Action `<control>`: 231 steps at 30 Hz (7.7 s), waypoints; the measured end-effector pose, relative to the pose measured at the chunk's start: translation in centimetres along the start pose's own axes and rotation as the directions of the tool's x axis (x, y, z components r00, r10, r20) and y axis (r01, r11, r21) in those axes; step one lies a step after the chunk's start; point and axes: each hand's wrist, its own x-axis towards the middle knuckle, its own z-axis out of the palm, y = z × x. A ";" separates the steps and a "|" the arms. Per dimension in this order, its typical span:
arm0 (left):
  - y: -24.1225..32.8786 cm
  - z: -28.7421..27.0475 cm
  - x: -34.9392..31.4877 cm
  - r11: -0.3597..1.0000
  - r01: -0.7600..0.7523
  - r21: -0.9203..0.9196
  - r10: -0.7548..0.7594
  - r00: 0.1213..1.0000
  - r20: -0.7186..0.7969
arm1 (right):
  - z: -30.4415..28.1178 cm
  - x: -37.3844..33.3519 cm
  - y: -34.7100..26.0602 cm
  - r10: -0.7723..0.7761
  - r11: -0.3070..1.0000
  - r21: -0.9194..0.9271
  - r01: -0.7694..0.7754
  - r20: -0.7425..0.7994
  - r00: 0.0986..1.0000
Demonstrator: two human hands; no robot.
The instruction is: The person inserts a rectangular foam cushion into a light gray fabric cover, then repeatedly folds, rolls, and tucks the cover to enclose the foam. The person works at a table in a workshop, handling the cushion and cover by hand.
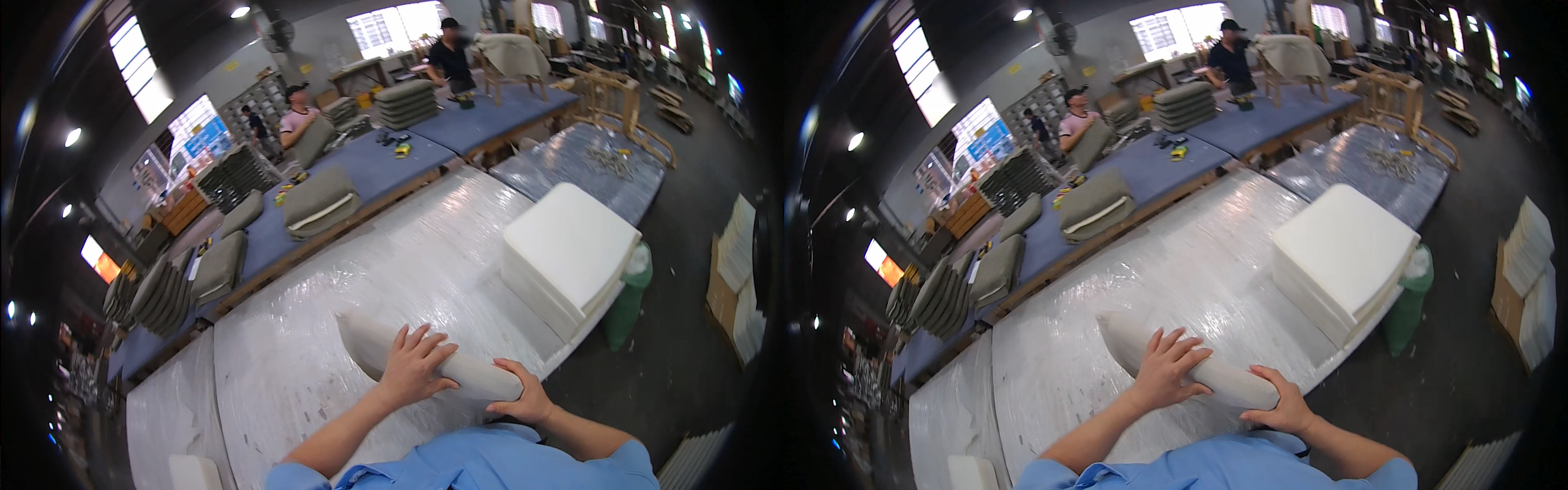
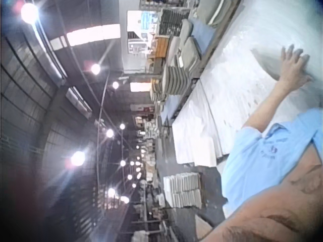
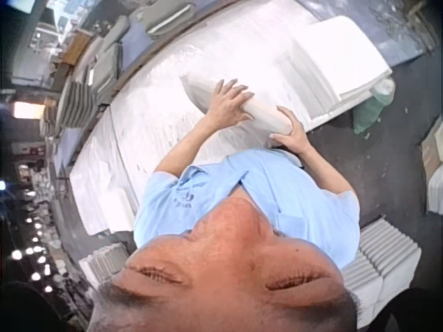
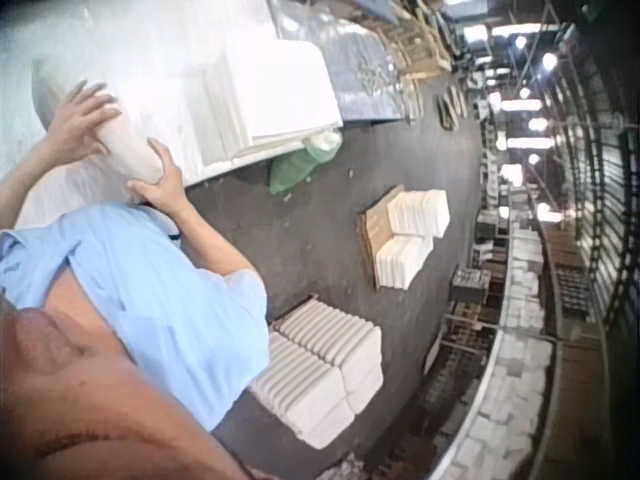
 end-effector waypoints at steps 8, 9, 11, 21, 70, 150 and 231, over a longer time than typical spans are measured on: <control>6.6 6.9 -5.7 0.844 0.214 -0.492 -0.402 0.860 -0.315 | 5.5 5.3 -3.6 -0.090 0.993 0.057 0.100 -0.153 0.984; 6.7 6.4 -5.9 0.852 0.215 -0.477 -0.395 0.863 -0.316 | 6.2 6.7 -4.9 -0.080 0.990 0.110 0.091 -0.105 0.991; 6.8 5.4 -6.0 0.847 0.214 -0.487 -0.413 0.841 -0.350 | 7.6 8.4 -6.0 -0.146 0.972 0.184 0.145 -0.007 0.989; 2.9 0.8 -7.3 0.708 0.286 -0.645 -0.606 0.716 -0.347 | 13.1 16.8 -5.8 -0.607 0.777 0.331 0.535 0.173 0.776; -1.3 -1.3 -0.4 0.503 0.362 -0.785 -0.829 0.458 -0.320 | 14.9 33.4 -13.8 -0.424 0.696 -0.093 0.712 0.747 0.512; 2.7 -2.6 -6.6 0.606 0.616 -0.504 -0.790 0.389 -0.474 | 17.2 30.9 -6.1 -0.927 0.343 0.376 0.861 0.284 0.246; -14.2 20.1 -6.9 -0.134 0.450 -0.883 -0.821 0.448 0.354 | 7.8 24.6 -7.3 -0.774 0.585 0.290 0.757 0.480 0.413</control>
